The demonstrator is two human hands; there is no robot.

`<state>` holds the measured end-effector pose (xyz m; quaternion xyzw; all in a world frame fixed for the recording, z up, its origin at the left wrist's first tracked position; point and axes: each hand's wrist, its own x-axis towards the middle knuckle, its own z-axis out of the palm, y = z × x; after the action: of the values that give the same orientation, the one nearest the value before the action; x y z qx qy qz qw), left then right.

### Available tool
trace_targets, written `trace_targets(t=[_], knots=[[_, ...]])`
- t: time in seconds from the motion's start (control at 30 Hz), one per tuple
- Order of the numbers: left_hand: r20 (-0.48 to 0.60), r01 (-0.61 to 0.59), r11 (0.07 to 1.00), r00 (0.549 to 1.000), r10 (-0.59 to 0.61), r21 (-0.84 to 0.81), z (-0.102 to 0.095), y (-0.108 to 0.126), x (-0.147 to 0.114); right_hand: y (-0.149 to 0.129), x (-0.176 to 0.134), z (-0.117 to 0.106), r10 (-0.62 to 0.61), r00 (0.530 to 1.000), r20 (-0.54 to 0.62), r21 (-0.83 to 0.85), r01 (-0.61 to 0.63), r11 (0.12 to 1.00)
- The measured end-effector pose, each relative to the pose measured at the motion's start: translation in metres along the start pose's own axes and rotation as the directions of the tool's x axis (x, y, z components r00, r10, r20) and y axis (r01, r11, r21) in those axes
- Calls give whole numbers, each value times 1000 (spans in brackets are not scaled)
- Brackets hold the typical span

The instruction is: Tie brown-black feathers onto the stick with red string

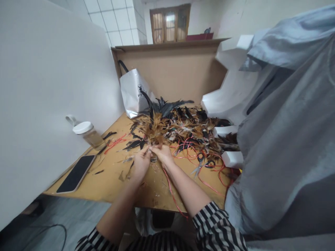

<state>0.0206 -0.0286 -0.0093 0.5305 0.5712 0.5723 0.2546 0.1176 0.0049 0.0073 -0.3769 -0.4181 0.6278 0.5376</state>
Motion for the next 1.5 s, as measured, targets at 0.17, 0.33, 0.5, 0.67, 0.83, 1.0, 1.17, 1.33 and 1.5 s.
trace_targets(t=[0.17,0.33,0.5,0.67,0.83,1.0,1.17,1.33,1.5], knots=[[-7,-34,998,999,33,-59,5,7,-3,-4,-2,0,84,996,-38,-24,-85,996],[161,238,843,970,-182,-482,-1,27,-6,-11,0,-6,143,984,107,37,-148,988],[341,462,624,886,-313,-630,-6,36,-10,-11,3,-16,153,945,288,49,-174,984],[356,455,644,889,-288,-615,-3,34,-14,-6,6,-20,188,912,364,11,-206,979],[261,347,816,933,-249,-462,-1,18,-12,-1,6,-16,195,916,351,19,-216,976],[120,173,944,982,-144,-281,-4,5,-8,1,3,-7,210,958,195,-60,-202,978],[54,100,985,994,-93,-143,-3,8,-9,4,-2,4,73,996,57,-79,-68,995],[7,61,994,998,-61,-93,0,7,-10,12,-4,9,23,999,30,-110,-20,994],[-9,60,986,998,-62,-155,0,9,-10,6,-4,10,72,997,-35,-98,-75,992]])
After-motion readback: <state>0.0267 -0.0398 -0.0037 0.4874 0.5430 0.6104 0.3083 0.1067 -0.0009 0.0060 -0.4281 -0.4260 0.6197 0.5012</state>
